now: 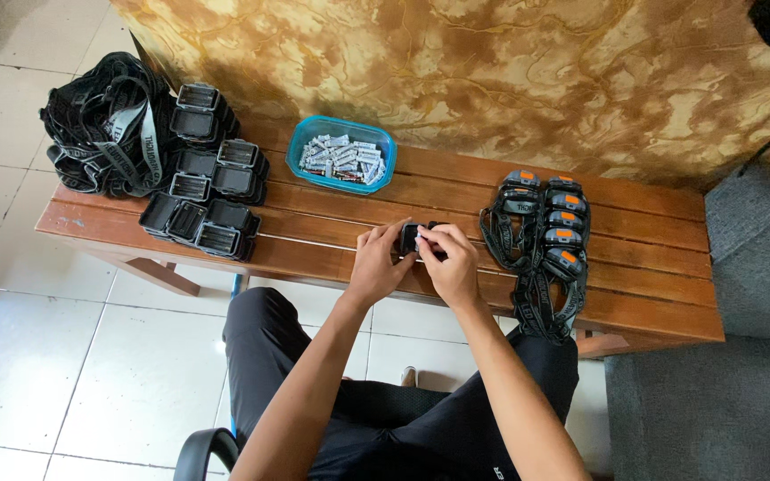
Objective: The person assembles headlamps by inserting batteries into the battery compartment and attaching the head strap. They handle multiple headlamp units, batteries, and straps, placing the completed units on a wooden bench.
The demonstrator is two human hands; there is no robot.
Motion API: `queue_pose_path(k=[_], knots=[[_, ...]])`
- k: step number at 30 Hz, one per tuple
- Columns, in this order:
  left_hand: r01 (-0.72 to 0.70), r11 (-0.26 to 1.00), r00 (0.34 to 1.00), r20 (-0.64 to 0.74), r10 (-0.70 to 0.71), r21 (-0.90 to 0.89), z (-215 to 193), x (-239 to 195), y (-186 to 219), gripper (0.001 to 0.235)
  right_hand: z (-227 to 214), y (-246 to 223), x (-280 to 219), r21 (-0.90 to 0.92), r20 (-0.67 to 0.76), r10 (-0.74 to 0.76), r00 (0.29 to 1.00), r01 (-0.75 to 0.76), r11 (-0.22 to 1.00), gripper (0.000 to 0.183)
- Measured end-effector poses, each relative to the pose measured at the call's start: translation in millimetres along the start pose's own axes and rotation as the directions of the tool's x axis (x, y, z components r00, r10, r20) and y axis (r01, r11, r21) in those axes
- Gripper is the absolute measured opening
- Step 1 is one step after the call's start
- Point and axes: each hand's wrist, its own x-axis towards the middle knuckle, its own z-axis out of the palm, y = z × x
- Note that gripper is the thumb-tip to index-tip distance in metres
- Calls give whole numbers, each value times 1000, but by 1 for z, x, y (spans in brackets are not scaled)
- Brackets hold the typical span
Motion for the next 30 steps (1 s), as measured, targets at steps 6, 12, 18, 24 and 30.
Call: queue_pose_path(k=[6,12,18,24,30], knots=[[13,999,1000,3,-13,41,5,-2,-2,66,4,7,-10,-178,-16,-120,993,116,977,23],[-4,999,1000,-14,5,51,6,0,-4,65,-1,23,-12,-185,117,-229,966,248,951,27],[-27,987,999,15,29,-159,0,1,-12,65,-25,6,5,-150,97,-69,993,83,985,18],[26,721,999,38,1,-693,-3,3,-13,68,-15,15,9,300,240,393,888,-453,840,12],[78,622,997,71,-36,-779,-8,7,-14,36,-14,15,6,411,316,515,797,-604,683,25]])
